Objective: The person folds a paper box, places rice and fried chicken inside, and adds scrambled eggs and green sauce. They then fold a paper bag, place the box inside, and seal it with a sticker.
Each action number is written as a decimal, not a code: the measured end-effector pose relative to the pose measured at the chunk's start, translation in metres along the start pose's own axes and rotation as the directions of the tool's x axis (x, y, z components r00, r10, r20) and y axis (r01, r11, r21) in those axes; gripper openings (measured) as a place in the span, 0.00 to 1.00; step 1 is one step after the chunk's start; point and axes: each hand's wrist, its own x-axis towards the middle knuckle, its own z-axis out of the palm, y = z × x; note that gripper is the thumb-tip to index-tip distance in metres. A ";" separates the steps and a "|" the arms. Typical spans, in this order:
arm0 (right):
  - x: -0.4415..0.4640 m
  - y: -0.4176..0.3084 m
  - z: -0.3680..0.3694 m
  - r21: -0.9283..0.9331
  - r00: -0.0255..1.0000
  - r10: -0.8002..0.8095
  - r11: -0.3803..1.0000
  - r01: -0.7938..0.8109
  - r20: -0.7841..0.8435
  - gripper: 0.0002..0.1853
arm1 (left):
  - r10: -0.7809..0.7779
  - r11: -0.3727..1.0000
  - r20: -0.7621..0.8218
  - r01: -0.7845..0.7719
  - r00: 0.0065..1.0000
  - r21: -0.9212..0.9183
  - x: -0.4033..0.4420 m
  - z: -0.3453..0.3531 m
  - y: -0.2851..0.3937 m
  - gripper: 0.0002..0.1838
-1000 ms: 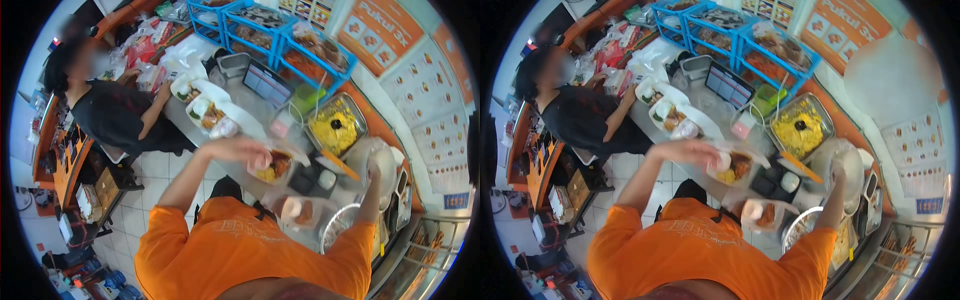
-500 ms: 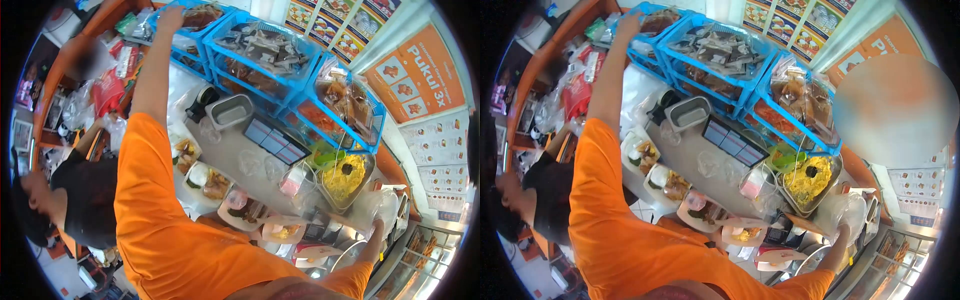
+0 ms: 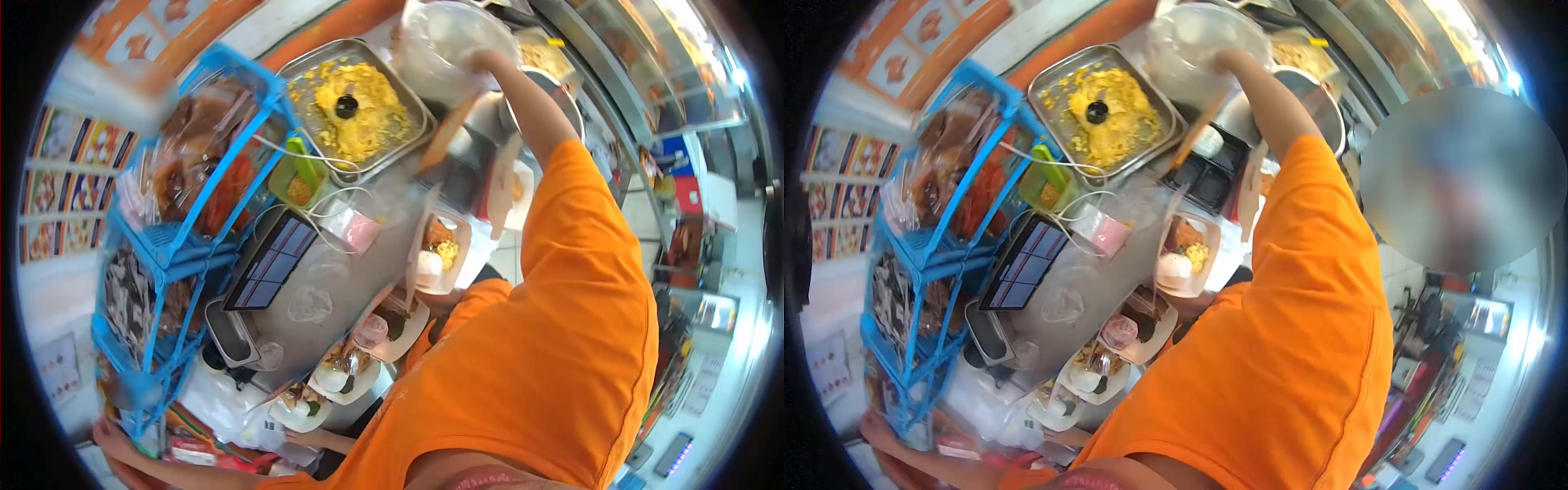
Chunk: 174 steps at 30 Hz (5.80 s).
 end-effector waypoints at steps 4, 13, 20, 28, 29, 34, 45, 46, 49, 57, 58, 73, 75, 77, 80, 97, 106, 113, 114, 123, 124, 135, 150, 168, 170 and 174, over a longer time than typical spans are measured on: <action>0.013 0.004 -0.003 0.168 0.998 -0.056 0.985 0.050 0.033 0.12 | 0.073 0.997 -0.286 -0.079 0.955 -0.007 -0.049 -0.076 0.100 0.13; 0.004 0.030 -0.046 0.793 0.930 -0.368 0.565 0.227 -0.004 0.17 | 0.005 0.547 -0.026 -0.025 1.000 -0.837 -0.262 -0.218 0.424 0.04; -0.011 0.091 -0.080 0.466 0.735 -0.647 0.596 0.654 -0.203 0.16 | 0.205 0.405 0.162 0.067 0.965 -0.912 -0.418 -0.235 0.672 0.06; -0.025 0.082 -0.098 -0.043 0.660 -0.682 0.705 0.708 -0.316 0.13 | 0.246 0.364 0.297 0.196 0.923 -0.911 -0.478 -0.237 0.796 0.05; -0.027 0.069 -0.099 -0.203 0.573 -0.736 0.662 0.722 -0.360 0.12 | 0.241 0.354 0.305 0.209 0.921 -0.911 -0.485 -0.235 0.803 0.06; 0.075 -0.001 -0.002 -0.074 0.580 -0.644 0.698 0.712 -0.498 0.12 | 0.198 0.336 0.356 0.278 0.913 -0.900 -0.519 -0.230 0.819 0.06; 0.143 0.002 -0.008 -0.485 0.354 -0.921 0.237 0.841 0.163 0.10 | -0.311 0.245 0.322 0.403 0.894 -0.882 -0.572 -0.235 0.792 0.04; 0.150 0.000 -0.016 -0.511 0.365 -0.905 0.213 0.833 0.218 0.10 | -0.294 0.252 0.303 0.379 0.906 -0.890 -0.578 -0.240 0.793 0.04; 0.166 0.008 -0.026 -0.557 0.377 -0.867 0.146 0.818 0.326 0.10 | -0.288 0.252 0.346 0.419 0.893 -0.872 -0.584 -0.243 0.798 0.04; 0.163 0.014 -0.027 -0.536 0.207 -0.903 -0.030 0.844 0.377 0.11 | -0.316 0.282 0.301 0.392 0.900 -0.876 -0.592 -0.244 0.805 0.05; 0.150 0.020 -0.036 -0.531 0.214 -0.913 -0.004 0.847 0.348 0.11 | -0.344 0.295 0.280 0.386 0.896 -0.874 -0.594 -0.241 0.808 0.05; -0.011 0.105 -0.117 0.412 0.647 -0.756 0.560 0.719 -0.103 0.17 | -0.181 0.413 0.326 0.373 0.928 -0.831 -0.575 -0.239 0.834 0.06; -0.052 0.116 -0.122 0.292 0.488 -0.868 0.446 0.846 -0.091 0.17 | -0.152 0.339 0.349 0.381 0.925 -0.860 -0.569 -0.238 0.839 0.06; -0.073 0.137 -0.102 0.620 0.515 -0.856 0.382 0.686 -0.042 0.17 | -0.132 0.362 0.333 0.358 0.934 -0.861 -0.568 -0.229 0.842 0.06; -0.117 0.163 -0.053 0.939 0.602 -0.798 0.216 0.268 0.012 0.18 | -0.109 0.380 0.299 0.318 0.948 -0.869 -0.563 -0.217 0.848 0.06; -0.274 0.129 0.073 -0.384 0.463 -0.886 0.440 0.812 -0.036 0.24 | -0.366 0.398 0.117 0.269 0.923 -0.877 -0.529 -0.138 0.887 0.12; -0.121 0.122 -0.119 -0.530 0.307 -0.896 0.439 0.725 -0.321 0.19 | 0.080 0.428 0.682 0.593 0.727 -0.682 -0.689 -0.070 0.904 0.19; -0.163 0.161 -0.149 -0.495 0.429 -0.687 0.724 0.481 -0.587 0.14 | 0.438 0.644 0.818 0.505 0.373 -0.575 -0.683 -0.073 0.874 0.25; -0.133 0.200 -0.128 -0.851 0.294 -0.867 0.473 0.228 -0.403 0.16 | 0.457 0.673 0.852 0.526 0.256 -0.519 -0.675 -0.075 0.870 0.24; -0.228 0.342 0.142 0.997 0.983 0.167 0.008 -0.078 0.076 0.24 | 0.813 0.465 0.576 0.498 0.086 -0.732 -0.637 -0.075 0.908 0.23; -0.231 0.342 0.153 0.987 0.983 0.108 -0.069 -0.142 0.149 0.28 | 0.825 0.467 0.560 0.467 0.075 -0.751 -0.637 -0.072 0.918 0.23; -0.230 0.331 0.154 0.981 0.987 0.030 -0.116 -0.154 0.158 0.16 | 0.734 0.645 0.567 0.122 -0.374 -0.755 -0.599 -0.087 1.047 0.33; -0.049 0.545 -0.069 0.951 0.929 0.203 0.089 0.297 -0.309 0.13 | 0.815 0.494 0.559 0.323 0.152 -0.807 -0.565 -0.122 1.238 0.24; 0.275 0.470 -0.089 0.082 0.668 -0.312 0.869 0.488 -0.675 0.07 | 0.982 0.178 0.184 0.135 0.031 -0.975 -0.355 -0.288 1.301 0.14; 0.249 0.478 -0.102 0.222 0.775 -0.246 0.869 0.442 -0.581 0.11 | 0.997 0.080 0.075 0.151 -0.033 -0.985 -0.314 -0.360 1.309 0.13; 0.153 0.489 -0.119 0.958 0.951 0.216 0.228 0.172 -0.222 0.17 | 0.931 -0.338 -0.355 -0.165 0.087 -0.927 -0.270 -0.420 1.331 0.07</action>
